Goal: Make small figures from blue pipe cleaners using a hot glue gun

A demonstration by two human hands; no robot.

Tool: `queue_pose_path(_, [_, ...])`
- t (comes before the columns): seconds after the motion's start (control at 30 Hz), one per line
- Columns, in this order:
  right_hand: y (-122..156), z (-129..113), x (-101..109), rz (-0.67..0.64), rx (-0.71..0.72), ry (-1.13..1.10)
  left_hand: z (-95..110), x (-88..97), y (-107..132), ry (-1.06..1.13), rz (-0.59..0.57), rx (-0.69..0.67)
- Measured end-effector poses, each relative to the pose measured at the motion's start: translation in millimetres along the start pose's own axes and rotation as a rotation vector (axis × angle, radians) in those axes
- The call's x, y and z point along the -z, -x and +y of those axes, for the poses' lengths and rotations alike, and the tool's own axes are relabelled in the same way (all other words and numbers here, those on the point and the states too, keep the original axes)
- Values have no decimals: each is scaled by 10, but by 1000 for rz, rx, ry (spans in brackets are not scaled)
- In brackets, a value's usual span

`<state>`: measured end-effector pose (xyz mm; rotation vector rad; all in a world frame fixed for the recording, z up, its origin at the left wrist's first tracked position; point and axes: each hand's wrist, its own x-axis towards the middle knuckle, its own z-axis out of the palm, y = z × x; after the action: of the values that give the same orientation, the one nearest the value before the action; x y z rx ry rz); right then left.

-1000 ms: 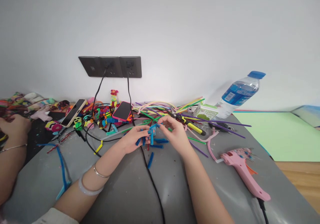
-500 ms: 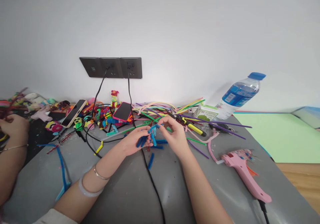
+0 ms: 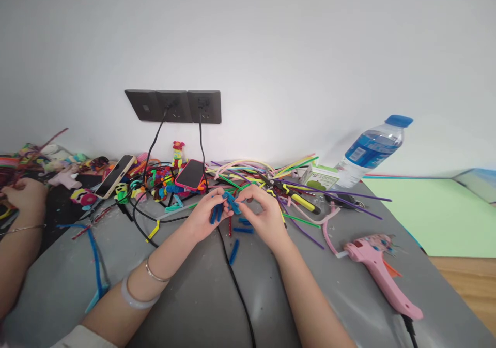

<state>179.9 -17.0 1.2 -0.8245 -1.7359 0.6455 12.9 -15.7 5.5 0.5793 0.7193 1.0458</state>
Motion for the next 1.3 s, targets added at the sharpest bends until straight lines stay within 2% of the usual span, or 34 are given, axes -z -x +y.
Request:
queue_pose_path(0.2, [-4,21,-25,-38,-56,-94,-18,21,-12,25,2,-30])
queue_pose_path(0.37, [4,77,-45,-79,-355,-370,-19,61,-52,9,6,-37])
queue_pose_path(0.47, [-4,109,-27,-87,-504,-456,-18,70,-61,-23,13,-29])
queue_pose_path(0.83, [-31,57,13,-45,-718,-642,-9,59,-51,-54,2,-47])
queue_pose_path(1.0, [-29,32,8,-68,-761,-705,-13,44,-54,-42,27,-65])
queue_pose_path(1.17, [-30,33,-30,-30,-698,-710,-36,67,-82,-4,80,-99])
queue_pose_path(1.3, [-18,76,-61,0,-611,-676,-44,82,-91,15,75,-143])
